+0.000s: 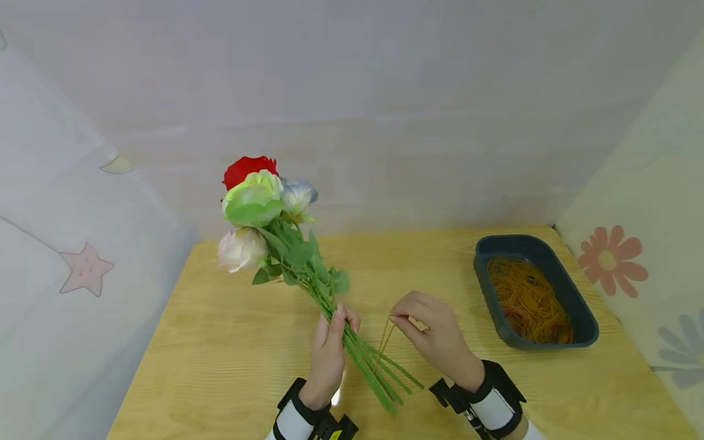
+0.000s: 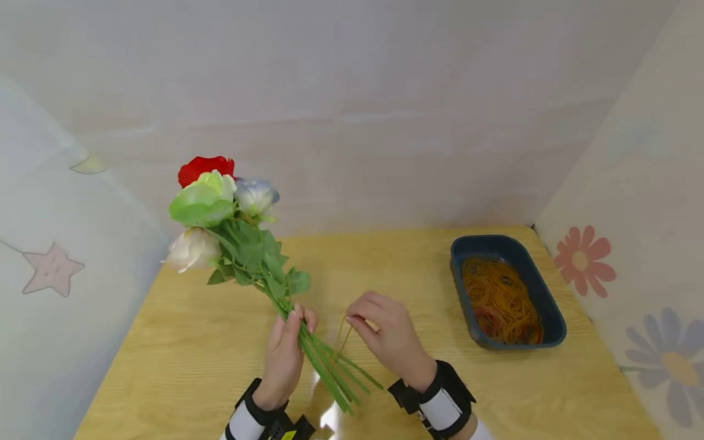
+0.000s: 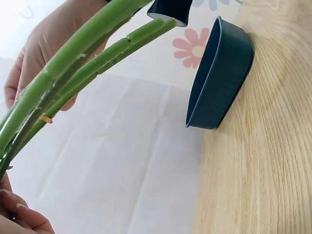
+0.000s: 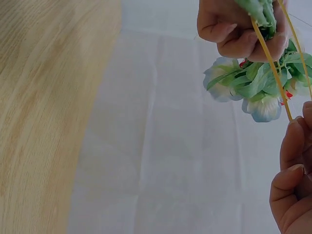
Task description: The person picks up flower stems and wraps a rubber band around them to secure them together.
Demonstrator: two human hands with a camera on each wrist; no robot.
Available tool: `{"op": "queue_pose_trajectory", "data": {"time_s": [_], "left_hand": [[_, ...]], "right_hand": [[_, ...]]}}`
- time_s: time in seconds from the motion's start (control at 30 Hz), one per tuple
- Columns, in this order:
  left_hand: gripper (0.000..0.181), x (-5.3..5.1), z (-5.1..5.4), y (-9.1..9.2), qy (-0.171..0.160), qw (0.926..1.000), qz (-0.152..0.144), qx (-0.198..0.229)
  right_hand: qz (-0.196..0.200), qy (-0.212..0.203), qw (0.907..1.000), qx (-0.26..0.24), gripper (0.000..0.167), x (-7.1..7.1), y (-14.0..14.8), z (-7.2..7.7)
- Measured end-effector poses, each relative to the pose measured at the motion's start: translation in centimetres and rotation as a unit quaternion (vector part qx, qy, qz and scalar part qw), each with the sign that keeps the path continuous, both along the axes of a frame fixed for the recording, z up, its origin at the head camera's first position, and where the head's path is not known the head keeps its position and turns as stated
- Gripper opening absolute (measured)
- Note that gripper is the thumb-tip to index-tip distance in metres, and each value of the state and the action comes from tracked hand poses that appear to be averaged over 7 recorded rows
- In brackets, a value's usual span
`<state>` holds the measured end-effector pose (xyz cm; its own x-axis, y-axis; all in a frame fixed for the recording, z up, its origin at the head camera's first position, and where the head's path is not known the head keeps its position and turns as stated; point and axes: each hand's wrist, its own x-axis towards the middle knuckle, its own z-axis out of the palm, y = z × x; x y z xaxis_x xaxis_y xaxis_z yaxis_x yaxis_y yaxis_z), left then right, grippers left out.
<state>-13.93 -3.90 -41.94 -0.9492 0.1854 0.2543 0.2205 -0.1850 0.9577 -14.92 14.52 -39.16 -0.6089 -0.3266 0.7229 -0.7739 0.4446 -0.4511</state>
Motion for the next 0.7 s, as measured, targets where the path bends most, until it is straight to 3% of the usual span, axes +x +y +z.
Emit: {"op": "queue_pose_trajectory", "data": {"time_s": [0.17, 0.4, 0.7], "left_hand": [[0.034, 0.17, 0.1, -0.24, -0.04, 0.9992, 0.004, -0.01], [0.026, -0.04, -0.27, -0.61, 0.037, 0.9992, -0.01, 0.003], [0.022, -0.5, -0.03, -0.86, 0.067, 0.9974, -0.029, -0.001]], "right_hand": [[-0.006, -0.007, 1.0, -0.001, 0.017, 0.33, -0.11, 0.31], [-0.004, -0.006, 0.9999, 0.011, 0.027, 0.24, -0.37, 0.27], [0.001, 0.008, 0.9999, 0.008, 0.03, -0.02, -0.39, 0.78]]}}
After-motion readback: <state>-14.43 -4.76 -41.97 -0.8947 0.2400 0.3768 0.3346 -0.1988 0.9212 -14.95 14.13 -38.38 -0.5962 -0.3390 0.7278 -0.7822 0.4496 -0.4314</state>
